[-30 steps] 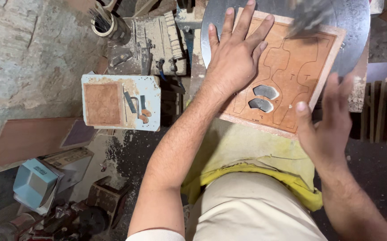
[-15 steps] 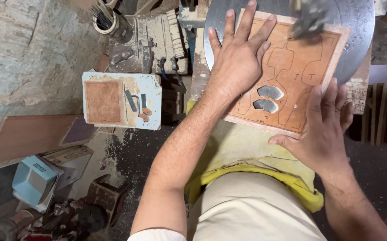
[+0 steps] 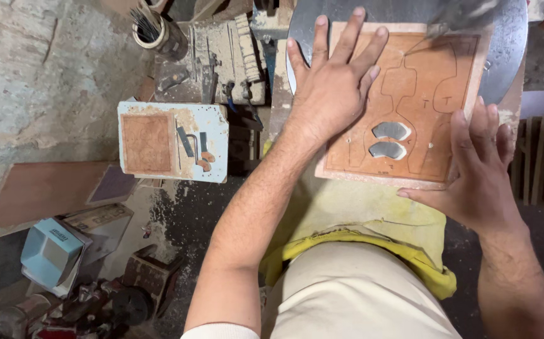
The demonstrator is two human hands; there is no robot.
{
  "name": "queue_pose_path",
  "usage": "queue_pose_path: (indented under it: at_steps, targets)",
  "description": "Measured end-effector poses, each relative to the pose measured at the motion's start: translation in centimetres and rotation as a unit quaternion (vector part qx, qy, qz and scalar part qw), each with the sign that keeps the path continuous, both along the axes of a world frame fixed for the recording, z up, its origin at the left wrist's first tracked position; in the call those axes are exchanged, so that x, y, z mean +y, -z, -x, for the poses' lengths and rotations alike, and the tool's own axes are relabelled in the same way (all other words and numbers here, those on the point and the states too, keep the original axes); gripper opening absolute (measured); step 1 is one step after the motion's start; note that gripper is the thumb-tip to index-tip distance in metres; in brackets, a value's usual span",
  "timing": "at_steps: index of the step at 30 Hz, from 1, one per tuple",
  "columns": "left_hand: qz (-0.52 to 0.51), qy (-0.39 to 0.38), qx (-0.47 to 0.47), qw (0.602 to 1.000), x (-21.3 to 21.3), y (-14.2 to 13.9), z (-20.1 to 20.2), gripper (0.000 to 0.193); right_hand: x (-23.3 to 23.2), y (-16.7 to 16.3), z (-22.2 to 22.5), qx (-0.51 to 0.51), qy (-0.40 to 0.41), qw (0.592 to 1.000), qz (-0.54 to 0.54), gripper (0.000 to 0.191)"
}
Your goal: The person cuts a wooden board on a scroll saw, guiding the board by hand along drawn pattern lines to cut out shaped openings. They rotate and reposition the board repeatedly while cutting, then at the end pull the board away and remove the cut-out wooden pieces.
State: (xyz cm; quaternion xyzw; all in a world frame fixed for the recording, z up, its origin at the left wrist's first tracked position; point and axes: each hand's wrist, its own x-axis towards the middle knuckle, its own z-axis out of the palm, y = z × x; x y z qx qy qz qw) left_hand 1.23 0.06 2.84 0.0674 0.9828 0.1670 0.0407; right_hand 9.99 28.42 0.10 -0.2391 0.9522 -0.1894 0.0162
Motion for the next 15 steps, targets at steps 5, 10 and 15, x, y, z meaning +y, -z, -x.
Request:
queue_pose_path:
  at_steps: [5,10,15]
  targets:
    - [-0.004,0.038,-0.013,0.999,-0.5,0.1,0.3,0.051,0.7,-0.3,1.0,-0.009,0.000,1.000,-0.003,0.148]
    - [-0.023,0.042,0.022,0.999,-0.7,1.5,0.5,0.051,1.2,-0.6,2.1,-0.004,-0.023,1.000,0.005,0.151]
    - [-0.029,0.037,0.039,0.998,-0.7,1.9,0.5,0.051,0.9,-1.1,2.2,0.004,-0.021,1.000,0.010,0.149]
